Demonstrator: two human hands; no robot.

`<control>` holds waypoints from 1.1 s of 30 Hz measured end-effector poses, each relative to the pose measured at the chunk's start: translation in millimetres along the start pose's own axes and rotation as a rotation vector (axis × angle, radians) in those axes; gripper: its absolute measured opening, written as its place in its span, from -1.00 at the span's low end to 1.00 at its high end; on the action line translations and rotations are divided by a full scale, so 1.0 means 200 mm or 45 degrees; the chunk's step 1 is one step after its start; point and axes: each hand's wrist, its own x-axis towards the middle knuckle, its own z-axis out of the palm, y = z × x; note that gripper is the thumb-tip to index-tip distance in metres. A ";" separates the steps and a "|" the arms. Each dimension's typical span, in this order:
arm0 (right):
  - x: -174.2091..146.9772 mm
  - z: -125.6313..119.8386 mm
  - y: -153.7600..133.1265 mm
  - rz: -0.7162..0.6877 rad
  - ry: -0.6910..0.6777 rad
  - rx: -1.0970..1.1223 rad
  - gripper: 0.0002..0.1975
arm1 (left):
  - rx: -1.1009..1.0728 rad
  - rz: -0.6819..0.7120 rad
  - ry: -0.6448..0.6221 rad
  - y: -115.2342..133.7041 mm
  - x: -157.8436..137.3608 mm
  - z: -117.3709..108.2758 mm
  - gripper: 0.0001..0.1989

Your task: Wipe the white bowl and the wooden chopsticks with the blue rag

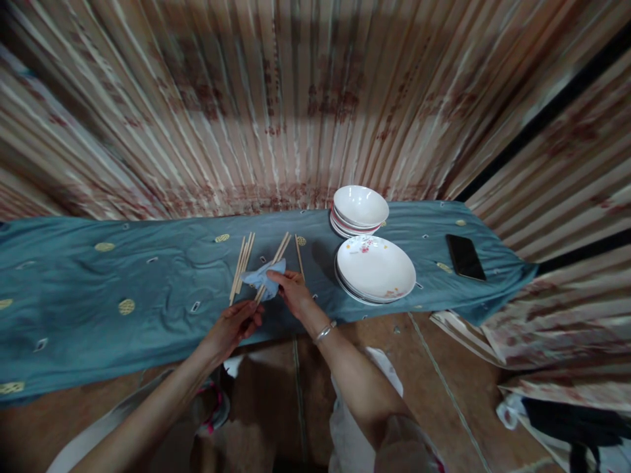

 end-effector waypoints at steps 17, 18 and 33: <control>-0.03 0.01 0.03 0.002 -0.043 -0.080 -0.75 | 0.008 0.051 -0.012 0.02 0.01 0.01 -0.57; -0.02 0.01 0.02 -0.008 -0.016 -0.067 -0.75 | 0.015 0.045 -0.019 0.01 0.01 0.01 -0.58; 0.04 -0.08 -0.12 -0.181 0.050 -0.001 -0.78 | 0.073 -0.028 -0.048 -0.02 -0.01 0.01 -0.58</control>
